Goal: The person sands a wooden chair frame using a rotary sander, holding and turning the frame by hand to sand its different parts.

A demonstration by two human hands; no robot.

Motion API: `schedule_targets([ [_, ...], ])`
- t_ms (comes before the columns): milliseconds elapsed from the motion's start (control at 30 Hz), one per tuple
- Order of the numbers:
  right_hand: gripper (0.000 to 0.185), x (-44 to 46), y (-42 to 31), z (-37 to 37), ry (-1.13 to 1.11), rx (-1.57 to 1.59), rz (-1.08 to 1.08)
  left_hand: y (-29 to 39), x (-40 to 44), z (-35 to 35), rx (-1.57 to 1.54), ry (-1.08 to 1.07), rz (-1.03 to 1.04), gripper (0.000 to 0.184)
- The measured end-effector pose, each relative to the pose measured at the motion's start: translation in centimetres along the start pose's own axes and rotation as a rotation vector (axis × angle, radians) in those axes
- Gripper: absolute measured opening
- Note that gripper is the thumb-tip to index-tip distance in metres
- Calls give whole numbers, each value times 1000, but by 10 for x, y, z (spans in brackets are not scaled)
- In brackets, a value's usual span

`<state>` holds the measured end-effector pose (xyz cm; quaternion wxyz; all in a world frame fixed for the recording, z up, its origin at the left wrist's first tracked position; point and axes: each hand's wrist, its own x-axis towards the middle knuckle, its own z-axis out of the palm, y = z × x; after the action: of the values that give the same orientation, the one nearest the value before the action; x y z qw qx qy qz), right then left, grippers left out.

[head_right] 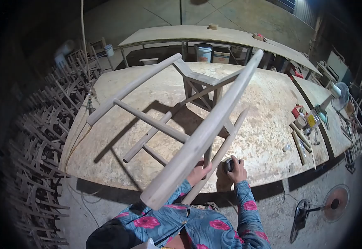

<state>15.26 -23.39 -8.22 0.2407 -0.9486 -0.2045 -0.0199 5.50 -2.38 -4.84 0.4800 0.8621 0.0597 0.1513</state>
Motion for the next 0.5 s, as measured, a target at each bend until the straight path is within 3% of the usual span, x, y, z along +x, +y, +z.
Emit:
schedule_targets([
  [167,84,47,35,1,-13,-5,47,-7,-8,12,-175,56,-130,44],
  [267,83,80,65,-4,33,-3,60,-16,-15,34,-879,226,-350,46],
  [300,83,90,77,-5,44,-11,82,-11,-16,33,-845,247,-385,46],
  [333,82,103,89,-7,91,3,61,25,-14,3,-350,171,-332,48],
  [400,83,122,106,-17,91,1,128,55,-17,-21,193,91,-313,54],
  [433,83,131,116,-22,103,-1,133,50,-22,-23,166,50,-334,59],
  [467,83,140,126,-25,91,2,116,51,-30,-25,326,109,-278,62],
  [500,84,148,137,-26,105,-6,165,78,-35,-43,408,16,-378,69],
])
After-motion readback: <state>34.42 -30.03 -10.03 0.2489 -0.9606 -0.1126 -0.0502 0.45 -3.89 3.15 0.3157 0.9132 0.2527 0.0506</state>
